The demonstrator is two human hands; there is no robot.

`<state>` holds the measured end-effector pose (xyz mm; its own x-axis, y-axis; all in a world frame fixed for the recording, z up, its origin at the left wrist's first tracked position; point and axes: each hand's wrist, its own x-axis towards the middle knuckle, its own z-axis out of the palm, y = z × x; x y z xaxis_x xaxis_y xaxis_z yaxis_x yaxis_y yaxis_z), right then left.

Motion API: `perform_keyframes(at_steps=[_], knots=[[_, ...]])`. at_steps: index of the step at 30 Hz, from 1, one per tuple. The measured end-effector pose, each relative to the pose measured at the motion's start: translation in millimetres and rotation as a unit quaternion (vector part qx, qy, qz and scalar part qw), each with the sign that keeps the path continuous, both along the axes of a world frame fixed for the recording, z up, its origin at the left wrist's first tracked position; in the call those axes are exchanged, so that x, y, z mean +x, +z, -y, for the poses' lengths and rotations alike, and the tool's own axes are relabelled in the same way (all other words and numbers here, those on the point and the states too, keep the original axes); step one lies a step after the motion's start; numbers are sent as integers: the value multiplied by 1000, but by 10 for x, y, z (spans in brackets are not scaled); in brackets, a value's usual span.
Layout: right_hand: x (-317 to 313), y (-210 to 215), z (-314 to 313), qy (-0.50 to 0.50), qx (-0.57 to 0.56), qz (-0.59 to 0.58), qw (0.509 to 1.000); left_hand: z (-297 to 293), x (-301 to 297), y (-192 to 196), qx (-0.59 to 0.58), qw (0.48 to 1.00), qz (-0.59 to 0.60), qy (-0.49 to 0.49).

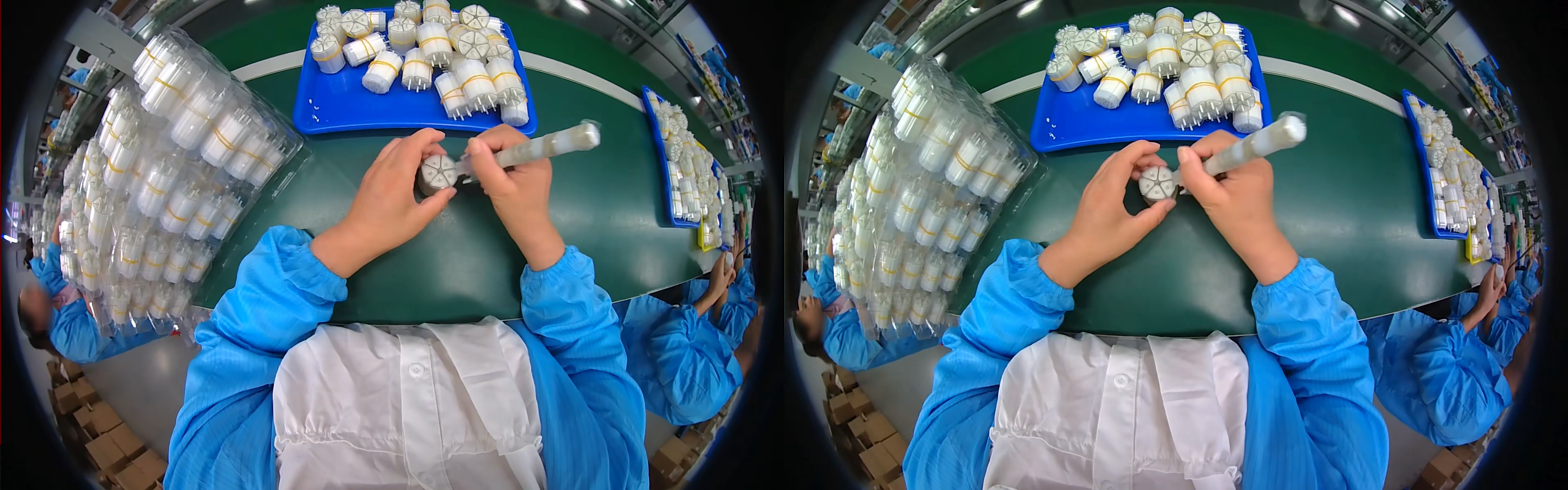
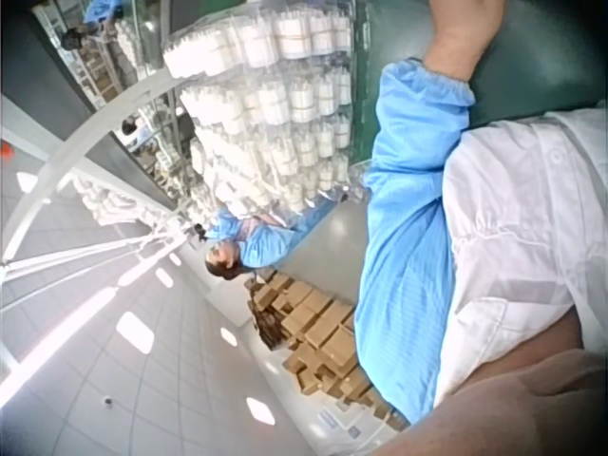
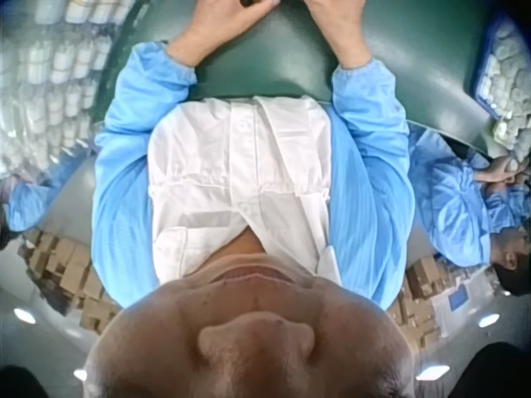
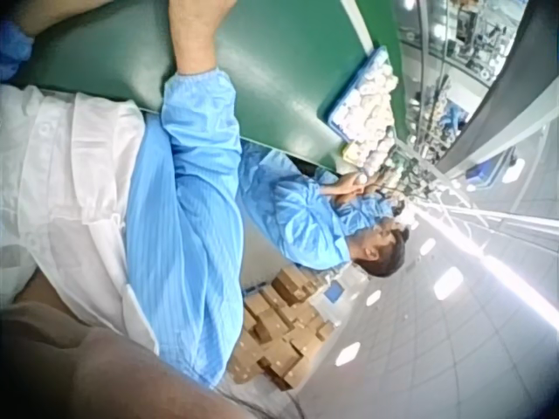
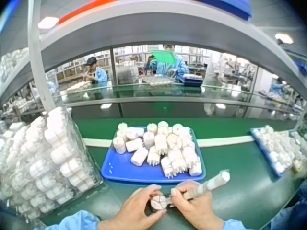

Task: The person uses a syringe-like tool to apply a substance to small white cylindrical objects with yellow bands. They pick up each object from a blue tray, apply the substance, and place it into a clear plastic packaging tray. The person repeats this process for multiple items, filling the packaging tray.

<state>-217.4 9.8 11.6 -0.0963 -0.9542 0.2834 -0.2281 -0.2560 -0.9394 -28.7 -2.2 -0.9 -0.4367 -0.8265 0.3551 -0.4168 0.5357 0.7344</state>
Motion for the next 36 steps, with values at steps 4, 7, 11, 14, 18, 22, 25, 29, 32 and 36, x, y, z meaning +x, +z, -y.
perform_keyframes(at_steps=[4,7,11,14,18,22,25,29,32,36], knots=[[-28,-4,36,13,-46,-24,999,-12,13,-27,7,998,-43,-37],[8,1,1,33,-6,-22,999,-10,10,-27,1,998,-43,-47],[7,-23,34,28,-43,-76,996,-2,-5,17,-45,998,-7,-30],[9,-64,42,22,-66,-60,996,9,0,-2,-4,999,42,8],[-5,11,29,10,-42,-25,999,11,39,-30,-10,999,-25,-28],[8,14,12,29,-19,-23,999,22,49,-33,8,997,-36,-62],[-12,-1,24,17,-2,-61,998,12,37,10,4,997,-30,-69],[17,-14,46,34,-4,-33,999,73,14,-3,-55,996,30,-65],[16,-3,34,22,-5,-14,1000,42,45,11,-50,997,8,-54],[-31,28,47,-19,-38,-7,999,23,280,208,-51,992,105,40]])
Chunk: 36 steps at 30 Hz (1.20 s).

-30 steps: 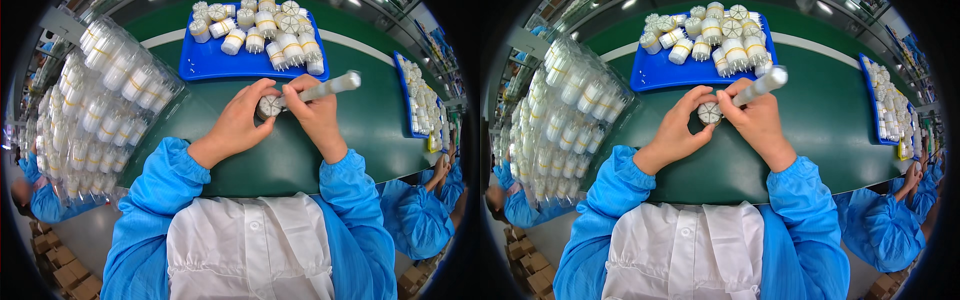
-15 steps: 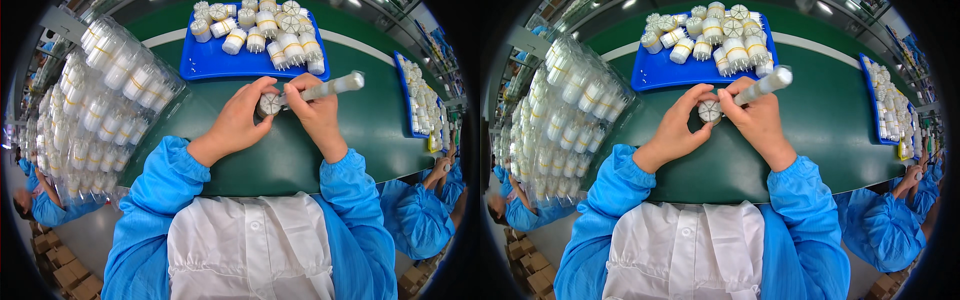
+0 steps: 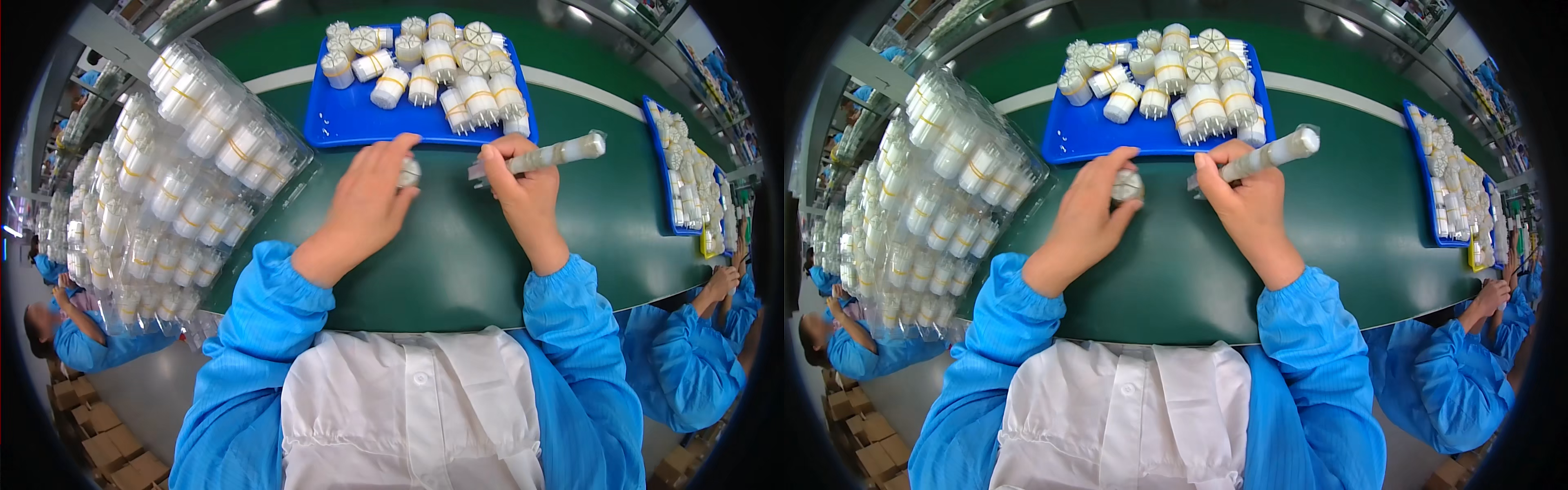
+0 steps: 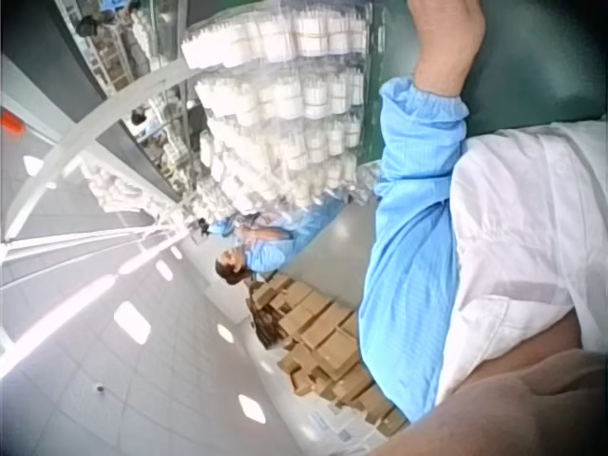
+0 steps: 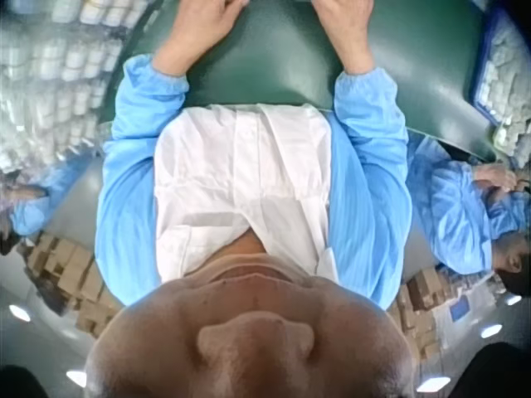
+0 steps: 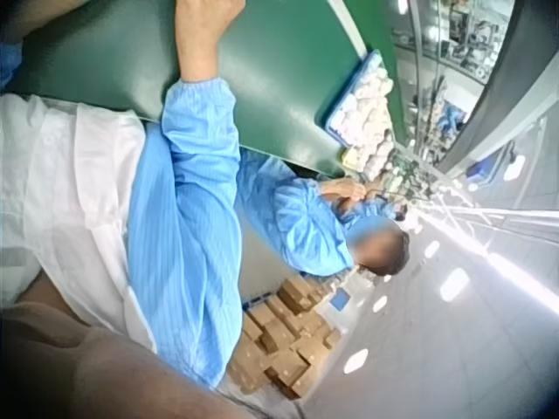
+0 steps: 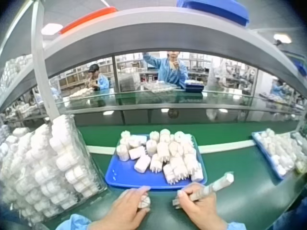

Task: The person uses a syringe-like tool to apply a substance to small white cylindrical objects with yellow bands. They pick up each object from a blue tray, apply the substance, and place it into a clear plastic packaging tray. The person repeats this process for multiple items, filling the packaging tray.

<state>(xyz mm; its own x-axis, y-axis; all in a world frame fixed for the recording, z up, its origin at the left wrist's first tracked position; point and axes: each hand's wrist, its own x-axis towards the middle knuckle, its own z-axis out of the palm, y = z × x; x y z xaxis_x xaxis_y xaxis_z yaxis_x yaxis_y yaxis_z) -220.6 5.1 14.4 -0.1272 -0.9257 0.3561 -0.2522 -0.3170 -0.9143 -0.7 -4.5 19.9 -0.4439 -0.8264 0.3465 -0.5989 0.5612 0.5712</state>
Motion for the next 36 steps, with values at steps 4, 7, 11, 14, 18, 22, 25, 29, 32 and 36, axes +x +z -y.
perform_keyframes(at_steps=[4,7,11,14,18,22,25,29,32,36], knots=[[42,-35,-24,12,-27,-44,999,51,249,126,-38,995,72,50],[79,-54,-90,31,7,-32,999,207,179,339,-91,992,79,23],[61,-90,-41,18,-67,-92,993,735,43,421,-116,984,114,77],[45,-140,-18,11,-84,-122,989,1147,-48,287,-61,972,187,125],[-11,-95,-27,23,-54,-130,990,1385,-91,112,-46,974,201,99],[-26,-137,-36,4,-81,-119,990,1250,-188,210,-1,977,191,94],[-31,-37,-57,17,-62,-104,992,1092,-55,358,-32,973,207,99],[-71,-38,-34,-18,-76,-55,995,485,-159,738,-78,995,26,56],[-102,29,-17,-29,-18,13,999,8,-238,564,-4,996,-90,-2],[-110,122,-26,-27,44,96,994,-149,-330,-86,-35,997,-57,-30]])
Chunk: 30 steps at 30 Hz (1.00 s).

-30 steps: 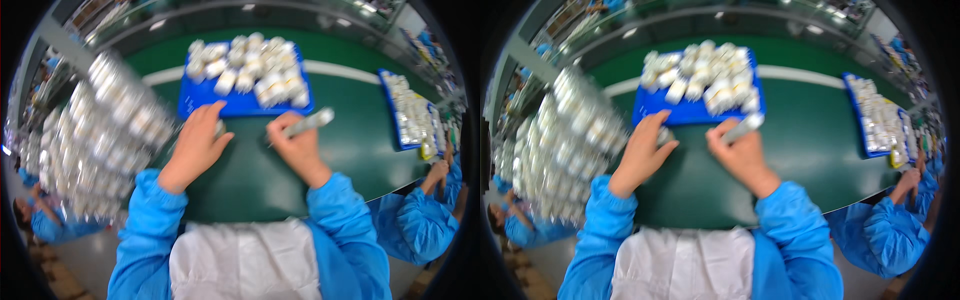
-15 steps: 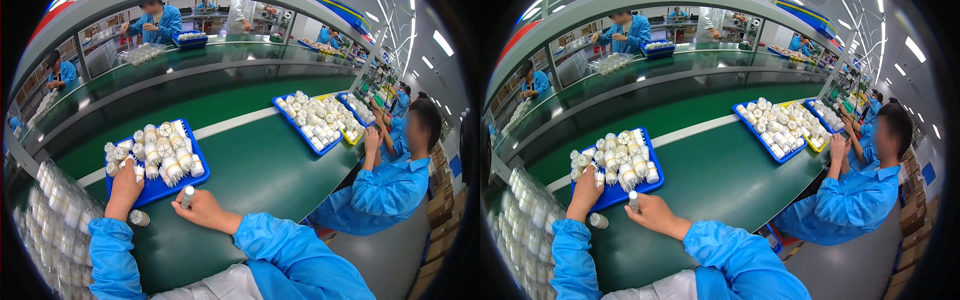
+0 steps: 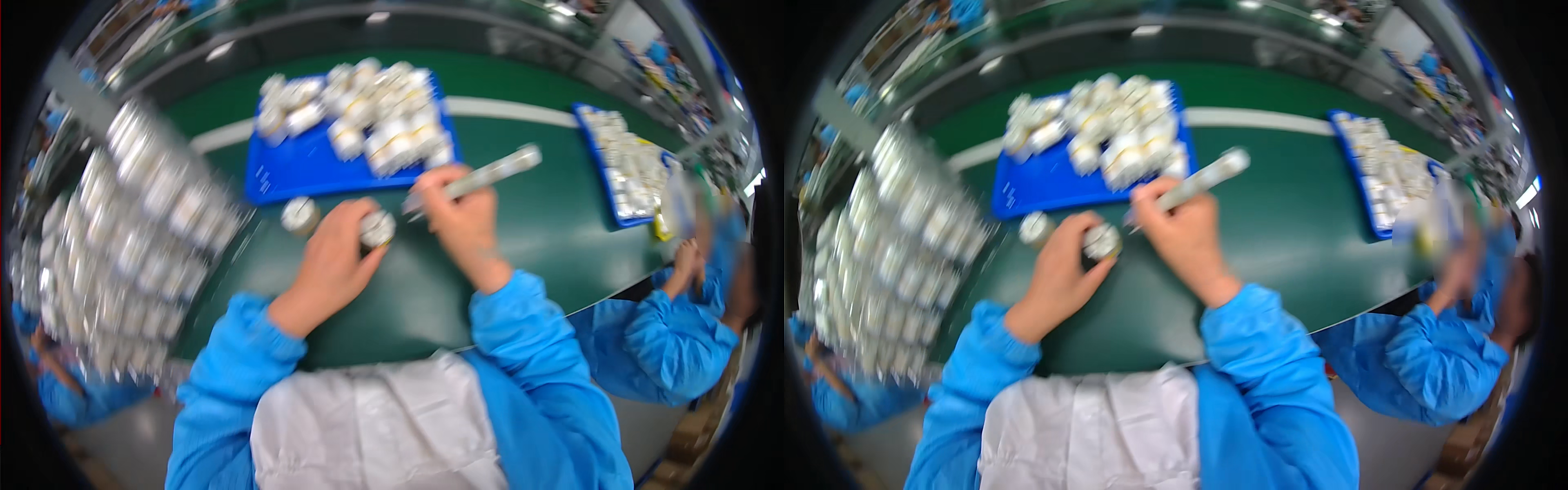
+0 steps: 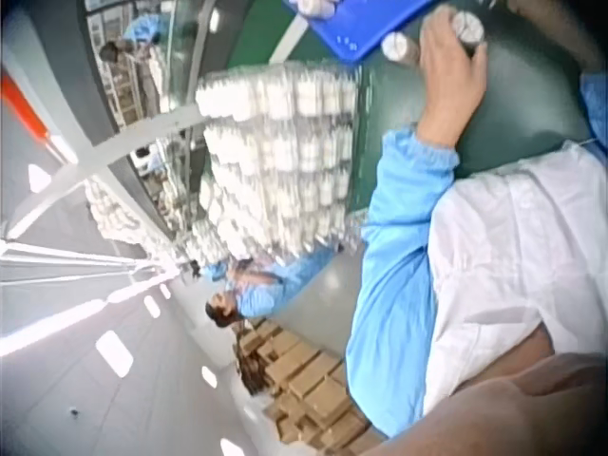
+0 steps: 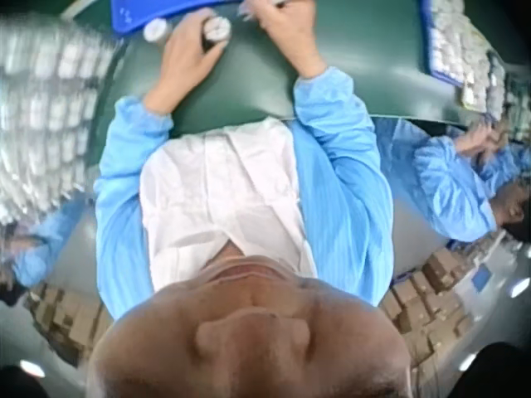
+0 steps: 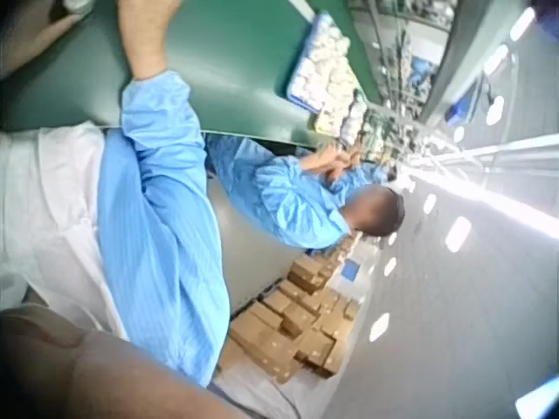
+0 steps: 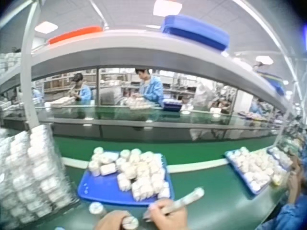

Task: The person uses a syringe-like tool to apply a substance to small white cylindrical objects with yellow bands. They pick up each object from a blue tray, apply the substance, and place it into a clear plastic packaging tray. The person repeats this process for multiple items, filling the packaging tray.

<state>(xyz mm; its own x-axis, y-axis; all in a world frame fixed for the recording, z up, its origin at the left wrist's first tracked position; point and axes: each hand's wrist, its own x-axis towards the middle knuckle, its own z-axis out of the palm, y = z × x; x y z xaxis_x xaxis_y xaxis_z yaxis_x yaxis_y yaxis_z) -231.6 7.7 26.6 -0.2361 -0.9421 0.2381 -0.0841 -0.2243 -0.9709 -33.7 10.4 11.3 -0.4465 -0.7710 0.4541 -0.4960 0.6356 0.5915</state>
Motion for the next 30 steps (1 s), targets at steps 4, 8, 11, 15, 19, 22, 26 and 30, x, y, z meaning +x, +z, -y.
perform_keyframes(at_steps=[4,8,11,15,19,22,26,30], knots=[[10,25,-106,33,-2,-33,999,58,-3,-74,50,999,12,-17],[48,-90,-33,54,-55,-110,991,47,28,-144,54,998,-6,-21],[51,-122,-22,54,-33,-125,990,53,19,-159,57,998,-15,-38],[60,-184,-6,61,-70,-158,983,58,4,-155,52,998,-12,-36],[81,-228,26,53,-118,-216,968,71,-18,-140,-8,999,-25,-18],[66,-229,3,60,-73,-174,980,124,-11,-178,-6,1000,-9,-15],[65,-86,-15,49,-15,-76,996,63,-6,-169,55,997,-49,-20],[53,-125,-19,82,10,-97,992,23,-13,-158,86,993,-74,-36]])
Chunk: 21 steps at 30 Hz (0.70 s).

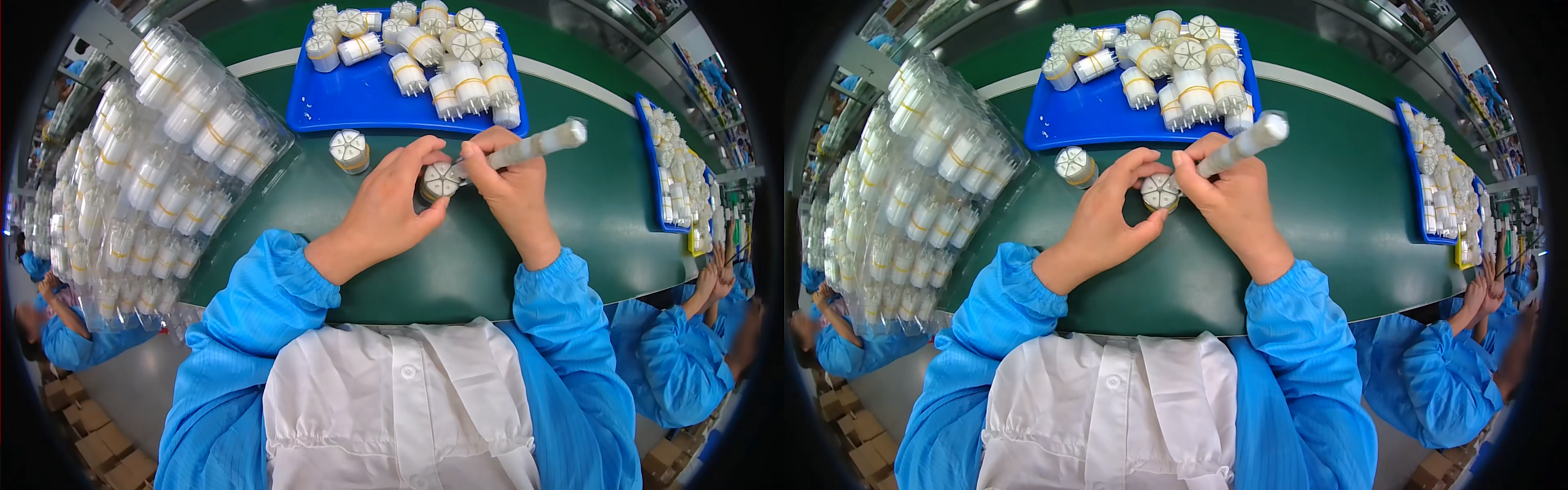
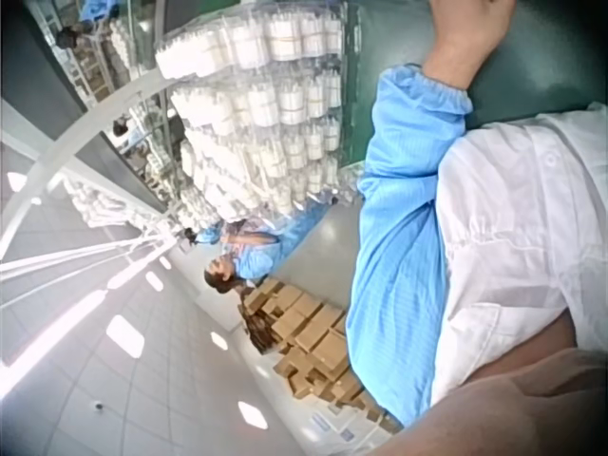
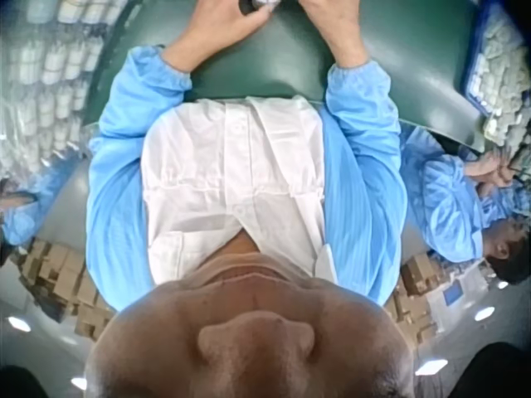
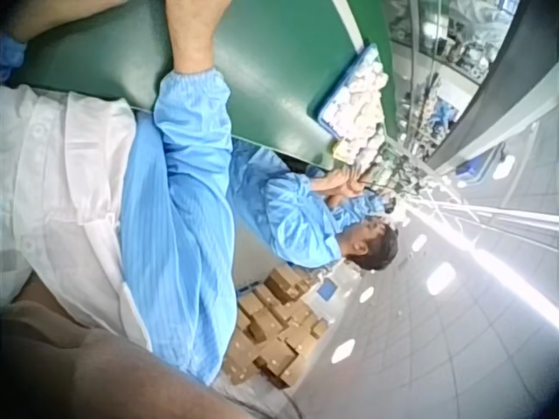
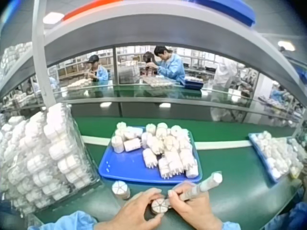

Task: The person uses a syringe-like tool to apply a substance to small white cylindrical objects with yellow bands. They pick up each object from a blue tray, apply the substance, and place it into a clear plastic packaging tray. The person repeats this process for multiple items, filling the packaging tray.

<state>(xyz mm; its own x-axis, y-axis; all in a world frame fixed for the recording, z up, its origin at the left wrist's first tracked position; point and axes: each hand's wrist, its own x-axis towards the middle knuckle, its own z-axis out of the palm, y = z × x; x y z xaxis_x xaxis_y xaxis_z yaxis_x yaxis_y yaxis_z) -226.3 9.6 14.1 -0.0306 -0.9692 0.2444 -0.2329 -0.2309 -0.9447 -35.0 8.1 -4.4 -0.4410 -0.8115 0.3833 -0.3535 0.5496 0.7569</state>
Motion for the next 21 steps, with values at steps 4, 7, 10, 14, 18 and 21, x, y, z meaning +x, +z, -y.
perform_keyframes(at_steps=[4,7,10,14,18,21], knots=[[0,-64,21,-5,-62,-65,996,14,-30,32,-24,1000,15,7],[-1,-86,21,-2,-105,-89,990,30,-39,53,-106,988,102,41],[-7,-58,23,-14,-100,-73,992,40,-42,-10,-96,992,79,32],[-18,-4,27,-22,-73,-23,997,19,-32,-32,-32,999,-1,18],[-21,-42,23,2,-55,-43,998,23,-42,-37,-33,999,-13,4],[9,-80,38,9,-75,-70,995,27,-49,2,-75,997,17,16]])
